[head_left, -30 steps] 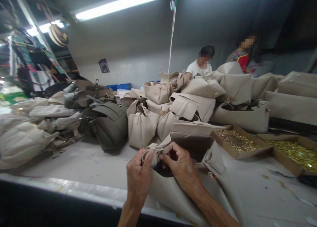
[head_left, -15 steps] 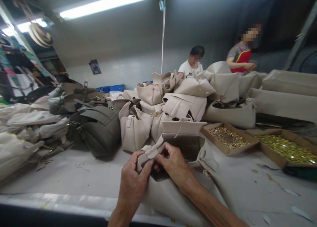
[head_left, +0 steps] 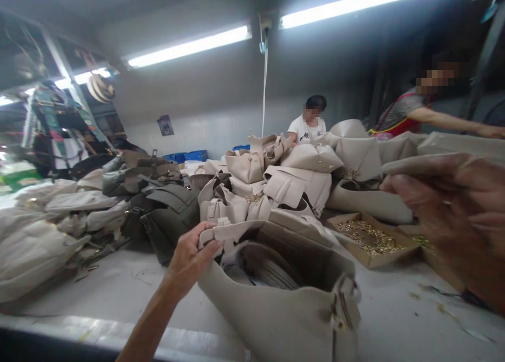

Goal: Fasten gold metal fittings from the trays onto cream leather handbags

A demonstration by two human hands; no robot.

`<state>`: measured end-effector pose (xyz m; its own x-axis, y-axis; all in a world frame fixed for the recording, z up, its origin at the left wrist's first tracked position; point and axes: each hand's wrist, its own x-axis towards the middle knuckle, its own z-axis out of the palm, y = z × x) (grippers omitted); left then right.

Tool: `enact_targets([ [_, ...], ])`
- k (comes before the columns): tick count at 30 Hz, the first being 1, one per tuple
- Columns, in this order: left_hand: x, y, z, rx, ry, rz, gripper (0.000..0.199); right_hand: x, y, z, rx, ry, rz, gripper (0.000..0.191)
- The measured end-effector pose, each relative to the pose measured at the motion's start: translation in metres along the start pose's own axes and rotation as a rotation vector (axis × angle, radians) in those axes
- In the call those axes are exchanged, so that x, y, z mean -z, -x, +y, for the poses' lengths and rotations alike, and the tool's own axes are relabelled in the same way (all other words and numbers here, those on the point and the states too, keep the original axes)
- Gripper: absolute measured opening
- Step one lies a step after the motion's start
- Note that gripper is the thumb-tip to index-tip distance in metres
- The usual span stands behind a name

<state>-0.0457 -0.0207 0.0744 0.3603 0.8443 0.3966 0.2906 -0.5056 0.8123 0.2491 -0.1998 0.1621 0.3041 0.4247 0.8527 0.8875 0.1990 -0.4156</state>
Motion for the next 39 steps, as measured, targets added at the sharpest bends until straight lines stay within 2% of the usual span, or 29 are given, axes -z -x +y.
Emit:
enact_targets([
  [2, 0.007, -0.014, 0.014, -0.094, 0.05, -0.068, 0.03, -0.002, -0.011, 0.012, -0.047, 0.083, -0.032, 0.021],
  [4, 0.008, -0.031, 0.031, -0.182, 0.066, -0.13, 0.027, -0.01, -0.015, 0.017, -0.055, 0.019, -0.173, 0.028],
  [6, -0.001, -0.047, 0.047, -0.247, 0.056, -0.199, 0.025, -0.021, -0.011, 0.017, -0.054, -0.078, -0.317, 0.035],
  [8, -0.019, -0.058, 0.057, -0.305, 0.001, -0.268, 0.023, -0.034, 0.0, 0.014, -0.057, -0.139, -0.449, 0.038],
  [10, -0.046, -0.064, 0.06, -0.383, -0.099, -0.327, 0.02, -0.05, 0.016, 0.011, -0.084, -0.165, -0.529, 0.039],
  [13, -0.086, -0.062, 0.049, -0.477, -0.21, -0.356, 0.013, -0.077, 0.046, 0.012, -0.135, -0.172, -0.514, 0.042],
  [15, -0.102, -0.057, 0.037, -0.463, -0.262, -0.282, 0.006, -0.092, 0.066, 0.015, -0.184, -0.188, -0.472, 0.045],
  [18, -0.103, -0.045, 0.027, -0.383, -0.355, -0.121, 0.006, -0.11, 0.089, 0.02, -0.281, -0.264, -0.495, 0.058],
  [21, -0.089, -0.031, 0.033, -0.311, -0.427, -0.078, 0.018, -0.122, 0.099, 0.022, -0.303, -0.301, -0.473, 0.059],
  [22, -0.083, -0.026, 0.036, -0.258, -0.408, -0.119, 0.024, -0.124, 0.101, 0.022, -0.278, -0.306, -0.442, 0.059],
  [24, -0.074, -0.019, 0.044, -0.05, -0.243, -0.27, 0.037, -0.126, 0.101, 0.02, -0.175, -0.324, -0.396, 0.058],
  [27, -0.067, -0.01, 0.048, 0.383, 0.255, -0.505, 0.056, -0.122, 0.1, 0.016, 0.042, -0.365, -0.356, 0.054],
  [28, -0.066, -0.008, 0.047, 0.501, 0.404, -0.549, 0.059, -0.12, 0.099, 0.014, 0.107, -0.371, -0.343, 0.053],
  [30, -0.065, -0.004, 0.045, 0.638, 0.627, -0.581, 0.059, -0.116, 0.099, 0.01, 0.211, -0.357, -0.318, 0.049],
  [32, -0.065, 0.002, 0.043, 0.68, 0.725, -0.55, 0.053, -0.114, 0.099, 0.007, 0.313, -0.313, -0.324, 0.043],
  [34, -0.064, 0.008, 0.041, 0.677, 0.72, -0.488, 0.046, -0.114, 0.099, 0.004, 0.404, -0.276, -0.342, 0.034],
  [36, -0.062, 0.014, 0.039, 0.686, 0.61, -0.424, 0.045, -0.114, 0.102, 0.0, 0.445, -0.282, -0.353, 0.027],
  [39, -0.057, 0.02, 0.037, 0.686, 0.423, -0.342, 0.045, -0.114, 0.108, -0.005, 0.414, -0.389, -0.349, 0.026],
])
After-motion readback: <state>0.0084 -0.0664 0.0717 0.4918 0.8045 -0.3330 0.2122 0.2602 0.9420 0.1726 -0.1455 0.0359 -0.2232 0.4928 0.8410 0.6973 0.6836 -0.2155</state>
